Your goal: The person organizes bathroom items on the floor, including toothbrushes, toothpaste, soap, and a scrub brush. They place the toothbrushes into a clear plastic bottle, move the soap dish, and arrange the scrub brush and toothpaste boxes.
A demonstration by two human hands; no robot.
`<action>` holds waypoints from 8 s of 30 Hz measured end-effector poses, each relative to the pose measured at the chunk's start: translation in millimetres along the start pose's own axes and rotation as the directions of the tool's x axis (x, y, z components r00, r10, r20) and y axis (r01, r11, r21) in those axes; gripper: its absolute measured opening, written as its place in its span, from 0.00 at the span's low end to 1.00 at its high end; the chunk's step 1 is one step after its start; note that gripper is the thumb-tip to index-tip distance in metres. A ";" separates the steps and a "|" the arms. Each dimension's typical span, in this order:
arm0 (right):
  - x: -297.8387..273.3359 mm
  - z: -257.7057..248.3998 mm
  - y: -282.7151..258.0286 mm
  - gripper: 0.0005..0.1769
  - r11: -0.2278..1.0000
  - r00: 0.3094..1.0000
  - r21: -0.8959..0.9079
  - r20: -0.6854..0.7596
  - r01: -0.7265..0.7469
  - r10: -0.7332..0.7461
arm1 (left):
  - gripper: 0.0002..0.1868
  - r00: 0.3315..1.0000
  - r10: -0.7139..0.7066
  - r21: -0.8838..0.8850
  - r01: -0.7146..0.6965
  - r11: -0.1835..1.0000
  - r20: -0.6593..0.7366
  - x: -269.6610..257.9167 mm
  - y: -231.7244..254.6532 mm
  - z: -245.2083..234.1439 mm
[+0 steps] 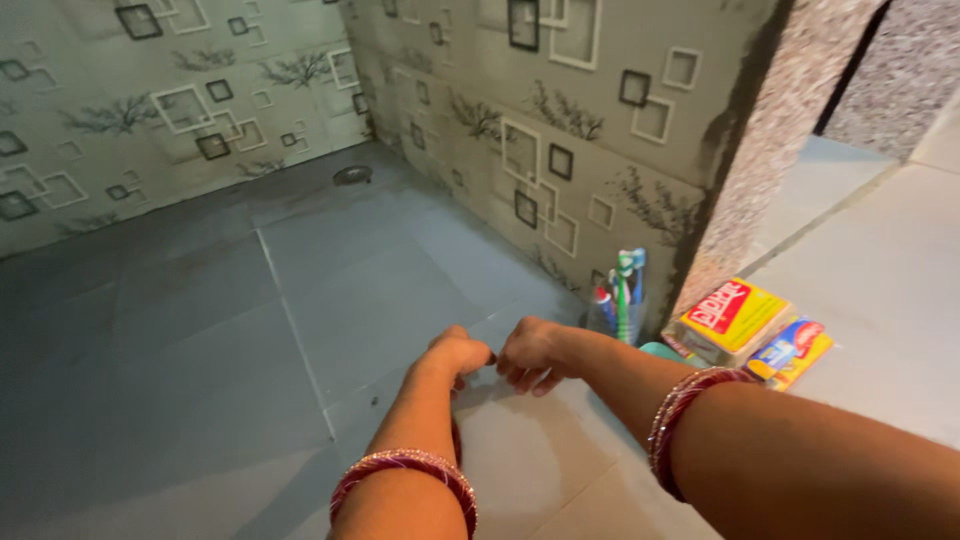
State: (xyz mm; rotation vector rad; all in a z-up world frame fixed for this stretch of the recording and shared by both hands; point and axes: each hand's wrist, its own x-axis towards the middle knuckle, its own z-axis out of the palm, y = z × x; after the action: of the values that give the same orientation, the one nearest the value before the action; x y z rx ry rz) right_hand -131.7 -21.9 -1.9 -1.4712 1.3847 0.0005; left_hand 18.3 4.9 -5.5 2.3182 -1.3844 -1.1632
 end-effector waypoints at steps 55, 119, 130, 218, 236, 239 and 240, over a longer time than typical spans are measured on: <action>87.1 109.5 3.9 0.27 0.979 0.973 0.020 0.119 -0.201 0.197 | 0.32 0.908 -0.397 -0.569 0.256 0.782 -0.137 68.4 -133.5 36.8; 14.9 -82.8 142.3 0.17 0.991 0.990 0.052 -0.071 -0.121 0.124 | 0.15 0.988 -0.104 -0.652 0.155 0.742 0.116 73.9 41.1 153.0; 42.6 -80.0 145.3 0.16 0.988 0.989 0.090 -0.063 -0.128 0.134 | 0.10 0.957 0.016 -0.658 0.187 0.729 0.289 87.1 24.9 151.3; -78.8 -118.6 352.8 0.20 0.527 0.829 0.765 0.016 -0.370 0.559 | 0.19 0.868 0.410 -0.195 -0.367 0.910 0.281 -24.1 162.4 313.1; -69.8 -111.9 363.0 0.22 0.469 0.769 0.800 -0.015 -0.374 0.639 | 0.62 0.601 0.647 0.570 -0.765 0.298 0.469 -76.0 140.0 301.2; -69.5 -113.0 363.3 0.16 0.472 0.760 0.775 0.018 -0.421 0.649 | 0.69 0.585 0.656 0.648 -0.738 0.187 0.477 -83.6 136.0 301.4; -68.7 -112.8 364.0 0.15 0.464 0.757 0.769 0.039 -0.439 0.652 | 0.69 0.563 0.667 0.654 -0.742 0.148 0.488 -84.9 136.0 300.7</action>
State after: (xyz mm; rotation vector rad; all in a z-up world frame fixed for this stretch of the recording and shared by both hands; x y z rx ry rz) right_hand -484.4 40.5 -149.1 -0.2734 1.7453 -0.3314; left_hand -306.3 63.9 -90.9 1.3790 -3.0765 -0.2342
